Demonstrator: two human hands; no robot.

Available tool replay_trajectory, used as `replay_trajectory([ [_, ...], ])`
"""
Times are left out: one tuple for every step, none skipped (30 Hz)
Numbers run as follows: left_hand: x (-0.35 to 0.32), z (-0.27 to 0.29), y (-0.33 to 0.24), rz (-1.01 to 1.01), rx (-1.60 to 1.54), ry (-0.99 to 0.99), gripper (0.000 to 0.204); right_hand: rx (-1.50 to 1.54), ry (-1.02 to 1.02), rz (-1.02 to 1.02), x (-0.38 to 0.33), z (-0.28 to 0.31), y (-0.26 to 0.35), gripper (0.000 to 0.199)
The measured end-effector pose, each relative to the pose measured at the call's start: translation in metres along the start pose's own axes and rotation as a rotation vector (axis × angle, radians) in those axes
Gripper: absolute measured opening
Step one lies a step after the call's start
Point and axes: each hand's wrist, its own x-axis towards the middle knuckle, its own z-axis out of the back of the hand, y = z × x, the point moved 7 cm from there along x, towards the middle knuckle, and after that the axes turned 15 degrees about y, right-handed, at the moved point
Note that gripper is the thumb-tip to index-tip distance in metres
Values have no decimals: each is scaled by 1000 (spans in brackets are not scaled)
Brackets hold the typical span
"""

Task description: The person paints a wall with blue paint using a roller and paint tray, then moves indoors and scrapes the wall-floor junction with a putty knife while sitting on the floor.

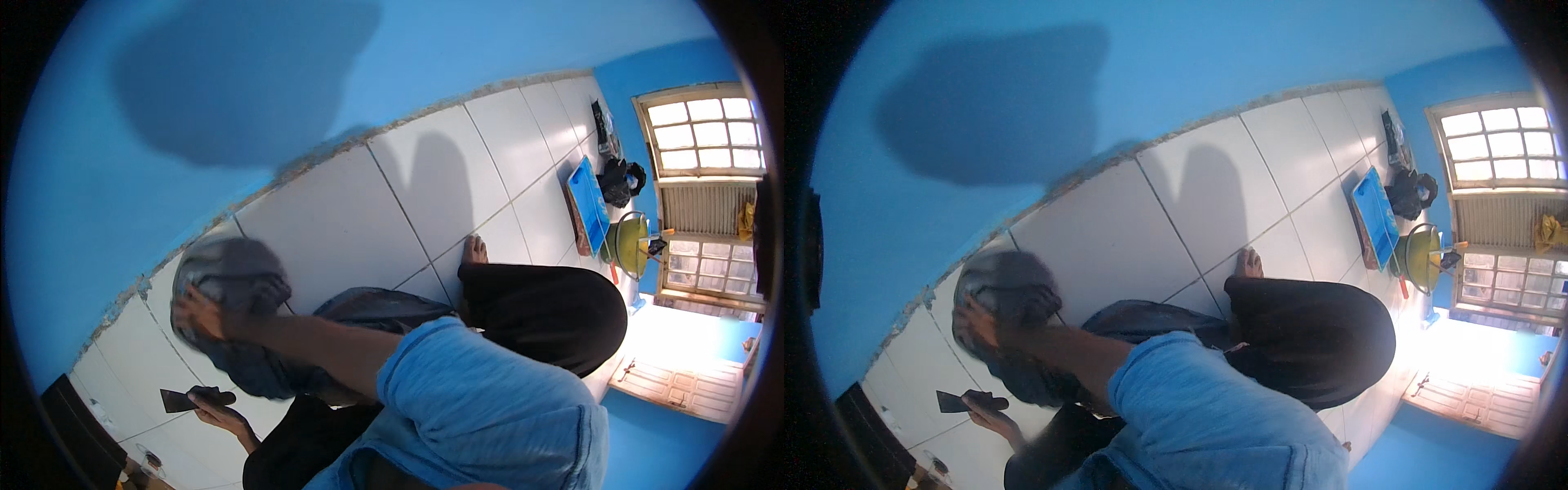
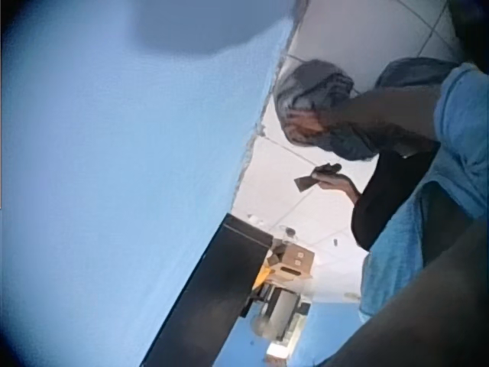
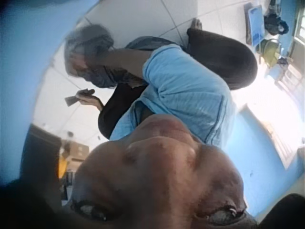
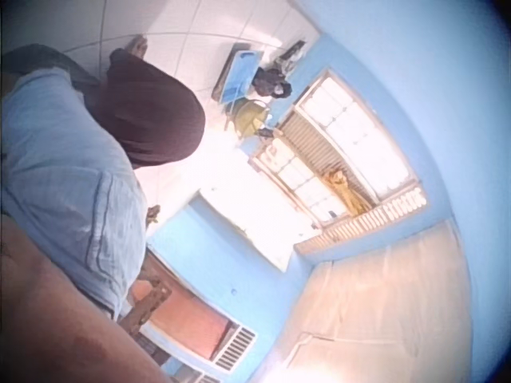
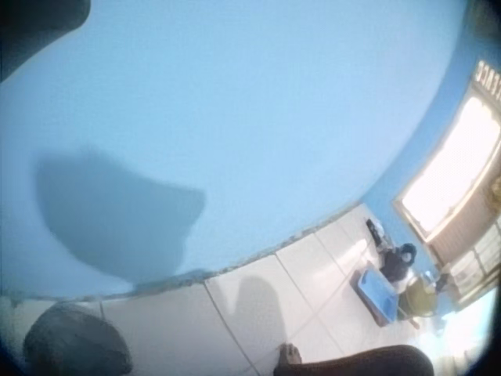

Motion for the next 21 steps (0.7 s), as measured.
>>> replay_trajectory([
  [-1, -5, 6, 2, -17, 30, 53, -578, 118, 16, 8, -12, 40, 50],
  [-3, -1, 13, 2, -27, 31, 53, -954, 176, -104, 21, -29, 64, 43],
  [-5, 13, 14, 2, -20, 9, 52, -1797, 256, -375, 44, -52, 85, 37],
  [-11, 7, -2, 135, -78, -89, 52, -2548, 332, -560, 58, -68, 116, 31],
  [-10, 5, -2, 85, -40, -93, 51, -2722, 316, -562, 66, -86, 151, 27],
  [-9, -7, -5, 35, -14, -65, 50, -2864, 246, -530, 67, -102, 200, 25],
  [-10, -39, -18, 25, -56, 30, 49, -2926, 254, -139, 44, -113, 265, 28],
  [-11, -41, -31, 6, -61, 57, 48, -3001, 207, -167, 43, -131, 284, 31],
  [-9, -52, -32, 0, -67, 150, 47, -3065, 87, -82, 32, -139, 323, 35],
  [-13, -58, -35, -35, -72, 146, 46, -3060, -135, -224, 18, -137, 365, 38],
  [-14, -62, -41, -31, -77, 160, 46, -3187, -292, -273, 4, -146, 398, 42],
  [-15, -64, -47, -27, -86, 183, 45, -3215, -538, -352, -17, -151, 444, 44],
  [-14, -62, -38, -71, -114, 187, 45, -3172, -853, -463, -43, -159, 500, 43],
  [-18, -55, -40, -32, -91, 168, 44, -3248, -983, -716, -59, -172, 525, 39],
  [-19, -59, -39, -21, -121, 197, 44, -3172, -1208, -741, -92, -194, 578, 36],
  [-19, -53, -33, -14, -138, 199, 44, -3028, -1360, -522, -111, -223, 601, 31],
  [-27, -38, -44, -23, -113, 158, 43, -2787, -1356, -423, -78, -253, 551, 31],
  [-30, -49, -40, 33, -159, 164, 43, -2745, -1250, -276, -72, -275, 545, 32],
  [-34, -60, -33, 100, -188, 185, 43, -2683, -1156, -154, -75, -292, 539, 32],
  [-37, -72, -27, 166, -217, 207, 42, -2754, -868, 16, -79, -266, 539, 33],
  [-35, -63, -24, 86, -161, 138, 42, -2942, -744, -290, -44, -251, 451, 32],
])
